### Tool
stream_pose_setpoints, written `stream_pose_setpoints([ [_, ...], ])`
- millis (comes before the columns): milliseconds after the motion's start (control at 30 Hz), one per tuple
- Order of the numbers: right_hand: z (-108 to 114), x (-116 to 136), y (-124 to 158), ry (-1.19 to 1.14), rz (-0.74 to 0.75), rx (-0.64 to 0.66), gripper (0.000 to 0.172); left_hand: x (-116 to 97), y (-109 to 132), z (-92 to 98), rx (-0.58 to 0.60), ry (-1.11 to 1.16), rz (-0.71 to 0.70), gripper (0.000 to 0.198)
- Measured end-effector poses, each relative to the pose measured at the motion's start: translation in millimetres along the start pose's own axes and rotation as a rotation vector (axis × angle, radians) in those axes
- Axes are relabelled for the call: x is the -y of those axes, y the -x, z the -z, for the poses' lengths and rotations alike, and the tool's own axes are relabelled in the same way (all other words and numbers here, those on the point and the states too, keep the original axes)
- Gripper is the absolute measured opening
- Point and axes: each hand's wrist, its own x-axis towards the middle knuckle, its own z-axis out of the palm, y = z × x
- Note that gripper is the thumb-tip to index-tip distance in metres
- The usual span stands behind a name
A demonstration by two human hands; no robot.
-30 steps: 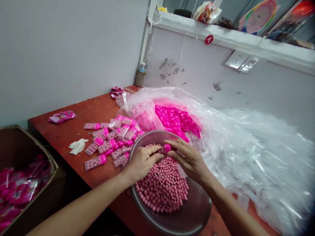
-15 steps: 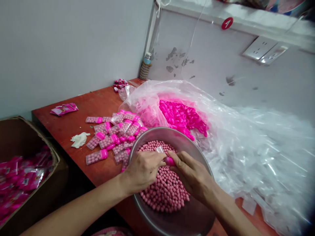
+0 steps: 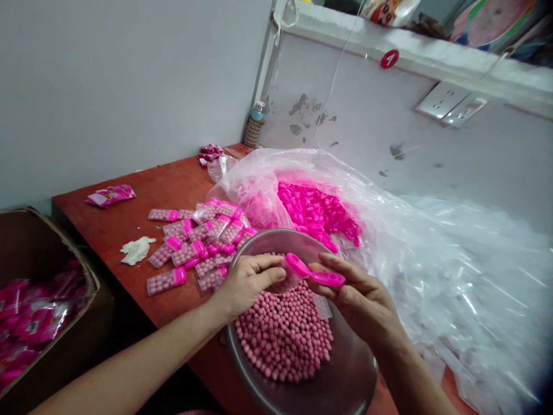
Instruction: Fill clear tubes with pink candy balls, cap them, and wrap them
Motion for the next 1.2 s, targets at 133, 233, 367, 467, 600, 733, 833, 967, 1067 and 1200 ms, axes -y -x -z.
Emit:
stream_pose_setpoints([
  [133,-1.3,-1.5,-2.9,0.039,-0.05,-0.106,0.032,-2.0,4.7,-3.7,0.051,-0.155,-0.097,0.025],
  [233,-10.2,4.2,-8.3,0.023,-0.182,-0.006,0.031,-4.1,7.5,-7.1,0.042,-0.255,-0.182,0.025],
  [367,-22.6,11.3,-13.4,-0.102,-0.343,0.038,0.025,-4.2,9.4,-7.7,0.032,-0.342,-0.228,0.024],
  [467,-28.0,10.8,-16.0,-0.124,-0.359,0.008,0.019,-2.5,10.7,-6.1,0.005,-0.398,-0.238,0.023],
  [600,-30.3,5.1,-20.0,-0.122,-0.349,-0.008,0.013,0.0,11.8,-4.9,-0.038,-0.421,-0.247,0.023],
  [733,-28.7,2.3,-32.0,-0.101,-0.32,-0.014,0.017,0.0,6.6,-4.2,-0.071,-0.356,-0.21,0.025],
  [833,-20.4,2.6,-46.5,-0.034,-0.259,0.014,0.029,-5.9,-7.4,5.5,-0.14,-0.245,-0.154,0.027],
  [967,-0.2,-6.0,-59.1,0.38,-0.175,0.011,0.035,-21.0,-37.5,42.8,-0.333,-0.133,-0.213,0.035],
  [1067,6.3,-22.1,-60.3,0.907,-0.158,0.123,0.031,-26.9,-53.4,74.9,-0.407,-0.2,-0.33,0.049],
  [1200,-9.3,-44.5,-60.9,1.497,-0.131,0.199,0.04,-21.5,-43.9,84.8,-0.424,-0.323,-0.324,0.052],
])
